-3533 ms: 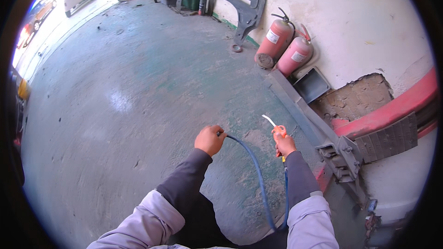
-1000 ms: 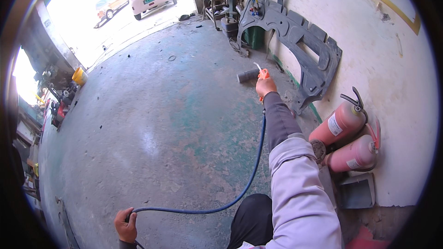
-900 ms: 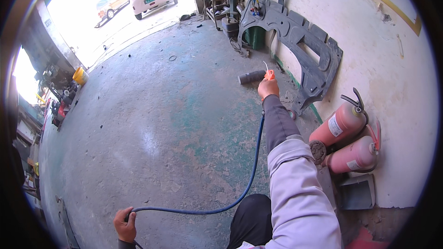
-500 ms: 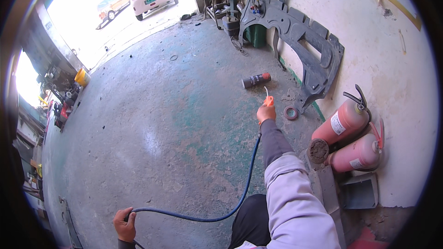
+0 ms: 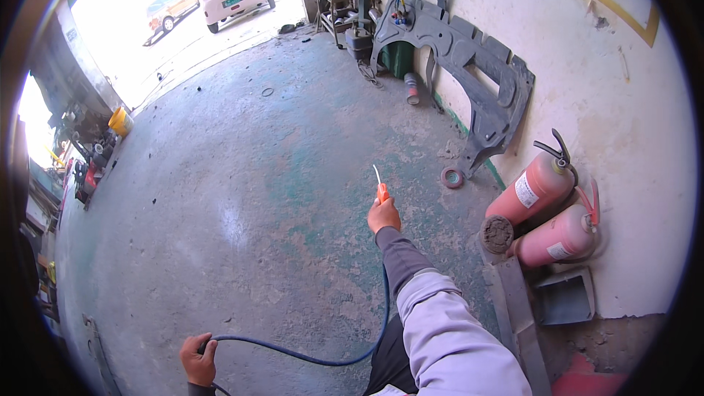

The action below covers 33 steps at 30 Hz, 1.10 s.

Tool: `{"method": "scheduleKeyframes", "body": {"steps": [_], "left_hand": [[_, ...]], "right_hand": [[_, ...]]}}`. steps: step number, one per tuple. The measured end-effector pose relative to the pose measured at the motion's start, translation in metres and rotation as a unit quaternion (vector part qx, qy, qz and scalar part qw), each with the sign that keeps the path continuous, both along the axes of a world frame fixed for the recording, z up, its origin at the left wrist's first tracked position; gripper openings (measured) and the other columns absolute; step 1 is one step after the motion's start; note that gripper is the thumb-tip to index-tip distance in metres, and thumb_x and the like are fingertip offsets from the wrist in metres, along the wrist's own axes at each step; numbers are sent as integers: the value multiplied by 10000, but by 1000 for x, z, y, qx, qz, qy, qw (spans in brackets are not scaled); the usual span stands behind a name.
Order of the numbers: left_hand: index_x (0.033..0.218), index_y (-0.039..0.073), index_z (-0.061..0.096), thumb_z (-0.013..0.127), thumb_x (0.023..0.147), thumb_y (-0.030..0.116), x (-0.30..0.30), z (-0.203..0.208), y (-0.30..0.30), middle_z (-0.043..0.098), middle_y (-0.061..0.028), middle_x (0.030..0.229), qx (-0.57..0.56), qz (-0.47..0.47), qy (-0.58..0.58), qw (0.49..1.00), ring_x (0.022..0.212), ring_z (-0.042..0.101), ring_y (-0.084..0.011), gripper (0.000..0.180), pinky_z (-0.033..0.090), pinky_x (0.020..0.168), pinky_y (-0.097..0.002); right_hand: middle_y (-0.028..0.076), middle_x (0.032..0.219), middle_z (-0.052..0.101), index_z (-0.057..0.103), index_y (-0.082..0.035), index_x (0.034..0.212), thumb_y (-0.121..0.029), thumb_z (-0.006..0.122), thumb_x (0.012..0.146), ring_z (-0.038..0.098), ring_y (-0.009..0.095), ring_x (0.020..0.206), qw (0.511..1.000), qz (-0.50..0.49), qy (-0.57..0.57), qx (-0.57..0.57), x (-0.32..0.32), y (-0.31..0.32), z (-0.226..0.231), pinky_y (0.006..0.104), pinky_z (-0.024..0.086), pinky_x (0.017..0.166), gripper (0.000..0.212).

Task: The person uses an air nozzle connected to a hose to blow dust and debris off a metal ramp and the surrounding workshop floor. They move around the area, directing the airflow at various spots including the ramp surface, floor, and equipment base.

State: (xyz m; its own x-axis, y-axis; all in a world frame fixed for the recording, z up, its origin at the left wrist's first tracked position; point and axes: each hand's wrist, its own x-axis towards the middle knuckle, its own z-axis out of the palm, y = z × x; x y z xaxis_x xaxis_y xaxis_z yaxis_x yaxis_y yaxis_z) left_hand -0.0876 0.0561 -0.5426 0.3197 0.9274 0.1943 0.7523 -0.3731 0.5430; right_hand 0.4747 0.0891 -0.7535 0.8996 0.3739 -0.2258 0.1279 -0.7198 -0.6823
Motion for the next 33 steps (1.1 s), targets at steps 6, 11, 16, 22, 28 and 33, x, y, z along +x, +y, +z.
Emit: {"method": "scheduleKeyframes", "body": {"steps": [6,11,16,22,28,33], "left_hand": [[955,2,755,824,782,88,-10,2,-1,678,-142,806,-8,11,-18,1000,736,639,-285,206,487,679,-363],[952,8,761,828,785,86,-26,3,6,681,-140,803,-12,11,-30,999,733,650,-277,196,495,674,-360],[950,13,766,841,788,108,-57,-8,17,692,-139,809,1,-25,-45,999,730,662,-272,202,506,663,-358],[936,83,765,799,798,206,-112,-40,38,732,-91,875,-16,-49,-30,998,814,679,-303,187,528,735,-419],[979,136,792,817,825,288,-164,-80,58,721,-75,927,-65,-34,69,995,921,663,-292,218,512,790,-416],[993,160,801,815,819,289,-213,-101,76,698,-62,929,-53,-23,60,997,945,642,-285,217,507,829,-421]], "right_hand": [[299,1132,698,496,15,1263,-354,512,1030,681,477,1055,994,-61,-28,91,1,12,15,544,533,908,436],[295,1169,690,508,25,1277,-349,518,1027,675,473,1075,995,-15,-35,92,-36,21,10,530,533,915,450],[276,1131,699,524,20,1294,-333,524,1023,700,450,1006,992,-32,10,126,-86,36,-16,519,557,852,445],[187,929,702,556,-35,1295,-295,506,1021,702,316,610,973,-59,112,194,-170,27,-41,417,555,496,381],[152,825,676,574,-68,1268,-292,490,1026,664,293,501,971,-83,166,150,-289,15,-71,397,539,436,340],[72,717,579,550,-121,1264,-260,464,1052,578,207,434,965,-43,178,186,-382,5,-63,370,507,387,268]]}}
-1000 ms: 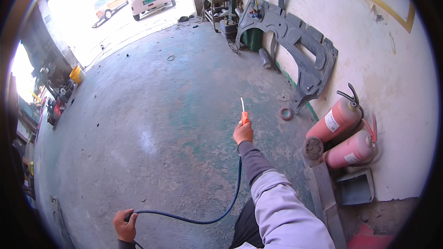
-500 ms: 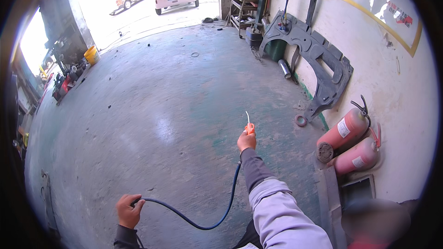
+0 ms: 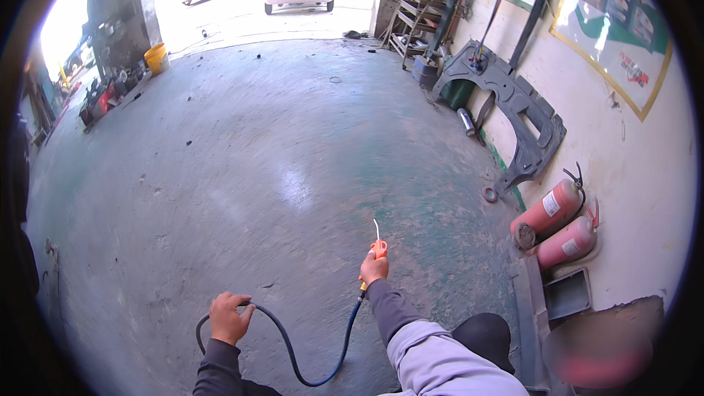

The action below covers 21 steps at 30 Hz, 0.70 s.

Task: The person uses an air nozzle connected to a hose to blow dust and debris off a metal ramp and the surrounding workshop floor. They move around the area, directing the airflow at various spots including the ramp surface, floor, and equipment base.

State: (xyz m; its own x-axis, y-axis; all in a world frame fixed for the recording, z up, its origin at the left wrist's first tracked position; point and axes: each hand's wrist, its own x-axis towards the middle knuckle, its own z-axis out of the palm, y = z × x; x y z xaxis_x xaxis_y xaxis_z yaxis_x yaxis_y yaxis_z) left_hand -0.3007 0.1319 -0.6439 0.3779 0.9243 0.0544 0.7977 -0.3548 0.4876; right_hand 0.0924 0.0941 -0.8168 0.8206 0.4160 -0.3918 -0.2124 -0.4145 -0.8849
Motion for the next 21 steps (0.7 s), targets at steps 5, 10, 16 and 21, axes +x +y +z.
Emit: {"method": "scheduleKeyframes", "body": {"steps": [5,10,16,21], "left_hand": [[912,133,791,769,737,150,-49,-18,13,678,-90,966,48,82,-19,995,1050,595,-312,177,417,998,-477],[1096,99,751,714,812,172,-93,-36,18,624,-153,1298,144,148,108,972,1255,526,-335,295,223,1261,-539],[1177,72,717,733,883,335,-109,-57,17,653,-191,1275,-29,31,18,999,1279,549,-367,394,356,1166,-513],[1285,48,666,700,917,471,-100,-63,13,656,-228,1274,-142,-49,-44,988,1189,622,-378,562,494,1025,-461]], "right_hand": [[45,674,527,540,-133,1271,-284,454,1066,533,172,448,993,-26,106,33,-60,-4,12,357,505,387,269],[42,667,506,540,-132,1204,-311,456,1072,522,174,463,981,-49,177,66,-106,5,21,390,532,425,238],[39,731,512,514,-188,1215,-333,444,1083,540,180,562,948,-70,302,75,-174,36,28,427,553,506,209],[40,735,521,514,-186,1236,-370,459,1089,539,183,560,932,1,348,97,-253,57,38,427,555,517,242]]}}
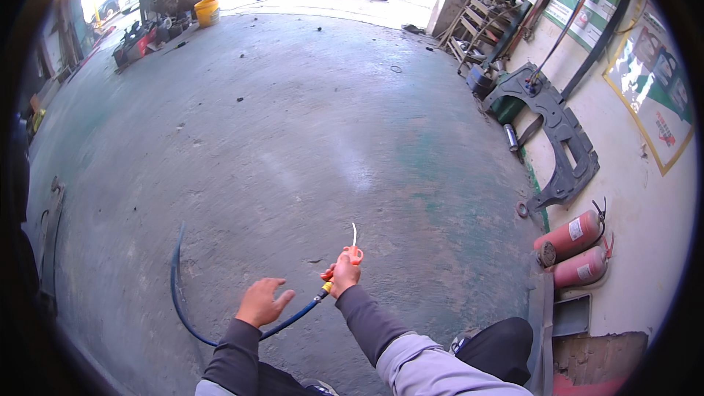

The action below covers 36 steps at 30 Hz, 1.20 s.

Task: The person uses an air nozzle connected to a hose to blow dust and debris off a metal ramp and the surrounding workshop floor. They move around the area, directing the airflow at various spots including the ramp surface, floor, and equipment base.

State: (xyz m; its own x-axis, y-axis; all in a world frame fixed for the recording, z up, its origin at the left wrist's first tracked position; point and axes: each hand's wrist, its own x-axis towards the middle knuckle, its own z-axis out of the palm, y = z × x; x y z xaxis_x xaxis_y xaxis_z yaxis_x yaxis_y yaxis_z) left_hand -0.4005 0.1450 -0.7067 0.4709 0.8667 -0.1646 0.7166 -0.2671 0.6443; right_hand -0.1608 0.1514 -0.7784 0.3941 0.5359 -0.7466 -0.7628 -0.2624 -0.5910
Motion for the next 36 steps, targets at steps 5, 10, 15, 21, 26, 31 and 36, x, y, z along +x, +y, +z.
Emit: {"method": "scheduleKeyframes", "body": {"steps": [5,10,15,21,26,31,36], "left_hand": [[1491,24,485,650,912,414,0,-2,-3,594,-265,1374,-121,-16,-34,992,1277,581,-407,718,471,1080,-462],[1554,33,370,701,849,284,-9,-2,1,549,-256,1426,-106,-9,-24,994,1294,571,-405,818,489,1064,-467],[1513,29,406,731,812,182,-14,-6,6,570,-260,1391,-83,24,-52,995,1290,564,-419,788,490,1058,-456],[1405,37,496,763,800,184,-39,-22,18,658,-237,1270,-129,46,-45,990,1227,602,-427,678,508,1004,-476],[1349,50,589,753,929,442,-128,-36,30,731,-178,1028,-214,172,-210,938,966,718,-295,597,564,853,-412],[1396,63,573,597,1034,496,-302,-40,-59,551,-7,640,-352,351,-341,798,494,540,-102,566,531,532,-300],[1255,48,618,576,1054,340,-450,-30,-215,627,-38,790,-179,551,-333,744,568,590,-109,357,508,501,-267]], "right_hand": [[52,719,536,477,-84,1052,-378,479,1079,555,197,552,1000,-6,19,17,-68,19,10,407,547,508,296],[61,741,573,484,-71,1075,-390,482,1076,576,193,556,1000,-22,-11,11,-109,26,25,383,529,508,318],[53,734,584,501,-58,1070,-379,474,1086,583,174,552,997,-3,-77,-4,-133,27,38,349,505,498,322],[68,859,634,526,-18,1087,-337,514,1076,645,194,702,969,162,-175,70,-155,20,43,355,569,660,320],[321,1324,635,449,70,1482,-407,577,1038,650,374,1228,643,655,-383,104,-165,14,110,421,517,1012,665],[230,1351,647,486,13,1466,-446,614,1027,644,356,1235,316,817,-444,189,-111,8,238,425,518,1036,647],[241,1291,672,538,25,1415,-459,641,1001,676,362,1163,312,806,-493,94,-41,3,355,428,542,979,645]]}}
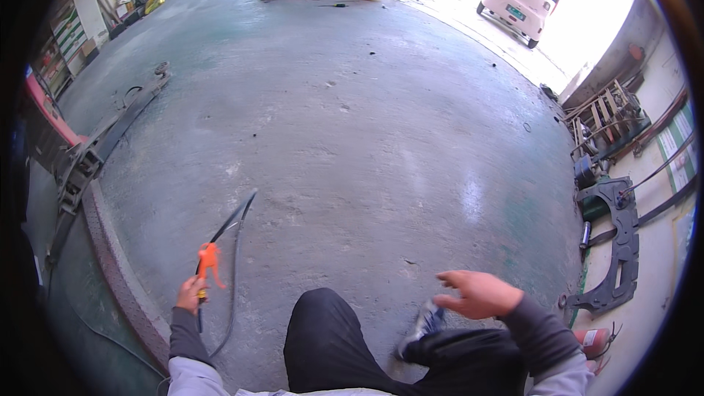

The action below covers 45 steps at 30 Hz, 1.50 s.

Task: The person uses an air nozzle connected to a hose to blow dust and debris off a metal ramp and the surrounding workshop floor. They move around the area, directing the airflow at various spots including the ramp surface, floor, and equipment base.

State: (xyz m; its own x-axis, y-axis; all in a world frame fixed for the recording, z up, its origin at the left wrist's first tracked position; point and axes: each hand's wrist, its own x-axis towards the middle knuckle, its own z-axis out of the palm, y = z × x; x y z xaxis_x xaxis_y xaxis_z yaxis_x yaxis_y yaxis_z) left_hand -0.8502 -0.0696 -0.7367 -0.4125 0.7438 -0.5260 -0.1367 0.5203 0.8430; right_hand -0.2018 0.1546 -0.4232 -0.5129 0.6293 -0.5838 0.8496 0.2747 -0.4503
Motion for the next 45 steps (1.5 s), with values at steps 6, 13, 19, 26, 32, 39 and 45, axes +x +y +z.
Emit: {"method": "scheduleKeyframes", "body": {"steps": [6,13,19,26,32,39,45], "left_hand": [[1073,21,642,584,1020,414,-118,20,-108,625,-63,790,-61,184,219,956,657,636,-158,400,511,583,-321],[898,-47,741,817,756,572,-141,31,-89,722,-216,858,-304,165,407,845,789,710,-323,639,545,764,-416],[902,-61,719,811,770,408,-165,-16,-93,728,-221,847,-299,226,340,863,825,724,-352,495,557,778,-454],[946,-43,677,746,861,228,-193,-69,-52,699,-174,769,-236,66,498,832,683,687,-361,292,549,687,-482],[898,-6,624,725,890,168,-148,-33,51,671,-131,727,-173,21,398,901,589,660,-252,201,531,587,-415],[942,-1,610,717,881,179,-114,3,131,682,-157,786,-106,-58,438,891,650,673,-282,219,540,637,-420],[978,-3,610,743,858,253,-84,35,189,702,-237,912,-107,-106,544,825,871,683,-446,313,539,783,-500]], "right_hand": [[198,1230,714,527,34,1420,-338,637,1023,697,322,1133,981,-164,100,-32,-14,8,39,385,537,979,555],[188,1238,710,507,25,1439,-350,621,1041,690,309,1133,981,55,173,-72,-121,49,8,384,532,975,559],[188,1232,712,485,8,1470,-393,615,1042,681,320,1137,971,118,132,-160,-142,62,0,399,524,966,600],[161,1272,703,480,-24,1496,-374,595,1060,661,295,1184,974,17,75,-212,-111,74,-14,385,497,1030,571],[151,1267,708,469,-28,1505,-403,578,1066,667,285,1164,974,3,89,-206,-94,75,-18,384,499,1026,588],[162,1262,705,467,-25,1503,-438,571,1062,670,302,1163,973,12,99,-207,-89,79,-13,379,504,1007,613],[183,1258,699,464,-15,1498,-444,568,1060,670,313,1154,967,48,117,-221,-102,89,-17,386,511,983,622]]}}
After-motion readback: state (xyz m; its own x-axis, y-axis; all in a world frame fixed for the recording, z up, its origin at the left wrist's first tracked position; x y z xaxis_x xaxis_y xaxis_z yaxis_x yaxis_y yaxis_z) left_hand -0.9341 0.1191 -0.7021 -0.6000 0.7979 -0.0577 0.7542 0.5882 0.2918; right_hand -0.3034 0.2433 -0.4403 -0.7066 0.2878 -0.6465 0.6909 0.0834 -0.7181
